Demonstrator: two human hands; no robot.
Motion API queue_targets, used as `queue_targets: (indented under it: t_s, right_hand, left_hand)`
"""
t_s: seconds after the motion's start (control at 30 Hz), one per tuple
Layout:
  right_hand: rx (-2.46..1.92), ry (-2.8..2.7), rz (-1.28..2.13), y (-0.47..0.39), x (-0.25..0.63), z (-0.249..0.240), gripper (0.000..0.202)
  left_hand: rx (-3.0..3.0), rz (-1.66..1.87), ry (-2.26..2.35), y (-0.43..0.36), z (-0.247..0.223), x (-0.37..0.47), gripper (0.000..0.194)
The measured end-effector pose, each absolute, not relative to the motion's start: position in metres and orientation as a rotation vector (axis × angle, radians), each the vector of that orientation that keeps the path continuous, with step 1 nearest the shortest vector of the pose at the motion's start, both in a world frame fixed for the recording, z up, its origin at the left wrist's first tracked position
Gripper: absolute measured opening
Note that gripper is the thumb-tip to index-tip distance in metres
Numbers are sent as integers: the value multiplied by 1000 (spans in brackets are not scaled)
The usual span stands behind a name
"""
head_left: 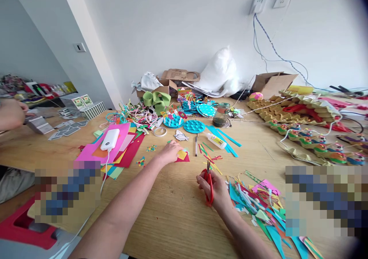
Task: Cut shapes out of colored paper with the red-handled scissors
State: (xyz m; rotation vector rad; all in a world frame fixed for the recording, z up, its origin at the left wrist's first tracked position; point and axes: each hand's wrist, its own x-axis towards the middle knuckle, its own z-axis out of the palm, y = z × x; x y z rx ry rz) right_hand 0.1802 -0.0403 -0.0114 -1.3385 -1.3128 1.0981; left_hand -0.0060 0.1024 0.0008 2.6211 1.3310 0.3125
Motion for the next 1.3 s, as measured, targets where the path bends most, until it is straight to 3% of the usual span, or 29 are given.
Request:
queue_targets:
  t_s: [0.9, 1.3]
  right_hand:
    - [-1328, -1392, 1044, -41, 180, -14, 31]
    - [-1333, -1404, 1062, -40, 180, -22, 26]
  left_hand:
    - [2469, 392, 1541, 91, -5, -12, 33]
    - [2395, 613, 1621, 83, -14, -18, 36]
